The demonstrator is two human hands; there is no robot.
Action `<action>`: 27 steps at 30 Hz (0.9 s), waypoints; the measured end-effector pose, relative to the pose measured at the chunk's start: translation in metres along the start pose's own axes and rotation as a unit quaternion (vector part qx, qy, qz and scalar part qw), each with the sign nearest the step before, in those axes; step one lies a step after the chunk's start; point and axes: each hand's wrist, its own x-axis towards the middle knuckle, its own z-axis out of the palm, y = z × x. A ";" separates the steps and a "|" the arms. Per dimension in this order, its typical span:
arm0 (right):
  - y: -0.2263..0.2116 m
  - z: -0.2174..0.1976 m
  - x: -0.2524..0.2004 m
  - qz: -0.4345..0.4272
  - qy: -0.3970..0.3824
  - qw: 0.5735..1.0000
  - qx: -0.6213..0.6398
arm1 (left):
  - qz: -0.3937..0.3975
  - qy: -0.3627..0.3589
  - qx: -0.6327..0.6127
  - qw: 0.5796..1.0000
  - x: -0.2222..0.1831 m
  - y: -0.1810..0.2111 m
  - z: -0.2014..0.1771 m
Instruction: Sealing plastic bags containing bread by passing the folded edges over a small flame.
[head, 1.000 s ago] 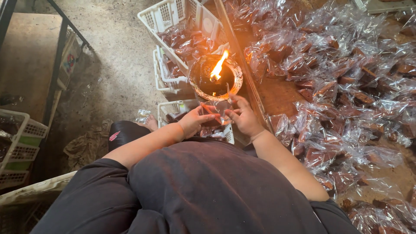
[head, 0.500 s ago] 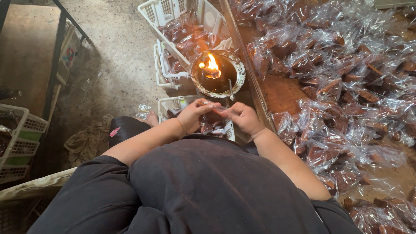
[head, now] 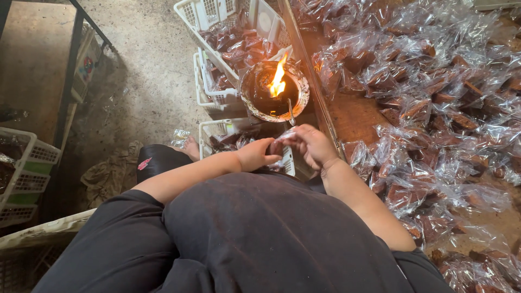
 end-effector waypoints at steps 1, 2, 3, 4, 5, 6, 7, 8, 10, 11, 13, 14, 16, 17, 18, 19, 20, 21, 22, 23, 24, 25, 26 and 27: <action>-0.004 -0.004 0.004 -0.036 0.021 0.998 0.036 | -0.022 0.003 -0.036 0.999 0.004 -0.007 0.003; -0.008 -0.009 0.009 -0.072 0.042 0.994 0.071 | -0.043 0.006 -0.073 0.996 0.009 -0.014 0.006; -0.005 -0.017 0.014 -0.073 0.044 0.994 0.071 | -0.041 0.005 -0.073 0.996 0.010 -0.012 0.006; -0.003 -0.026 0.019 -0.078 0.057 0.995 0.007 | -0.057 0.018 -0.141 0.988 0.011 -0.011 0.007; 0.001 -0.034 0.024 -0.081 0.070 0.993 -0.056 | -0.074 0.031 -0.208 0.975 0.010 -0.009 0.008; -0.016 -0.006 -0.001 -0.082 0.071 0.993 -0.055 | -0.074 0.029 -0.207 0.975 0.003 0.008 0.002; -0.033 0.022 -0.025 -0.057 0.051 0.994 -0.084 | -0.046 0.008 -0.258 0.965 -0.004 0.026 -0.003; -0.050 0.050 -0.049 -0.032 0.031 0.993 -0.114 | -0.019 -0.014 -0.308 0.951 -0.011 0.044 -0.009; -0.034 0.047 -0.044 -0.011 0.006 0.992 -0.124 | 0.017 -0.050 -0.325 0.944 -0.015 0.055 -0.010; -0.027 0.045 -0.040 0.007 -0.022 0.990 -0.137 | 0.053 -0.082 -0.340 0.935 -0.016 0.061 -0.012; -0.018 0.021 -0.018 -0.013 0.005 0.994 -0.110 | 0.041 -0.081 -0.358 0.929 0.009 0.007 0.020; -0.013 0.009 -0.008 -0.032 0.031 0.995 -0.084 | 0.028 -0.080 -0.377 0.922 0.021 -0.020 0.037; -0.010 -0.010 0.007 -0.061 0.069 0.995 -0.046 | 0.018 -0.047 -0.410 0.911 0.005 0.009 0.013; -0.009 -0.020 0.015 -0.089 0.105 0.990 -0.007 | 0.008 -0.012 -0.441 0.897 -0.003 0.024 0.000; -0.012 -0.018 0.013 -0.089 0.105 0.990 -0.006 | 0.008 -0.012 -0.441 0.897 0.003 0.024 -0.003; -0.014 -0.017 0.012 -0.093 0.114 0.989 -0.018 | 0.001 0.015 -0.503 0.864 0.009 0.024 -0.005; -0.016 -0.015 0.010 -0.098 0.123 0.987 -0.030 | -0.005 0.043 -0.562 0.826 0.014 0.023 -0.008; -0.012 -0.016 0.011 -0.097 0.124 0.987 -0.030 | -0.006 0.042 -0.563 0.826 0.023 0.016 -0.010; -0.008 -0.018 0.013 -0.084 0.123 0.988 -0.041 | -0.068 0.068 -0.597 0.797 0.031 0.008 -0.013; -0.007 -0.019 0.016 -0.073 0.121 0.989 -0.053 | -0.127 0.096 -0.627 0.763 0.041 0.001 -0.018; -0.008 -0.020 0.016 -0.075 0.121 0.988 -0.053 | -0.126 0.096 -0.626 0.763 0.044 -0.001 -0.020; -0.008 -0.020 0.016 -0.080 0.124 0.988 -0.052 | -0.148 0.080 -0.627 0.760 0.046 -0.004 -0.023; -0.009 -0.021 0.016 -0.085 0.126 0.987 -0.050 | -0.169 0.065 -0.628 0.757 0.049 -0.006 -0.026; -0.011 -0.019 0.015 -0.086 0.126 0.987 -0.050 | -0.169 0.065 -0.628 0.757 0.049 -0.009 -0.023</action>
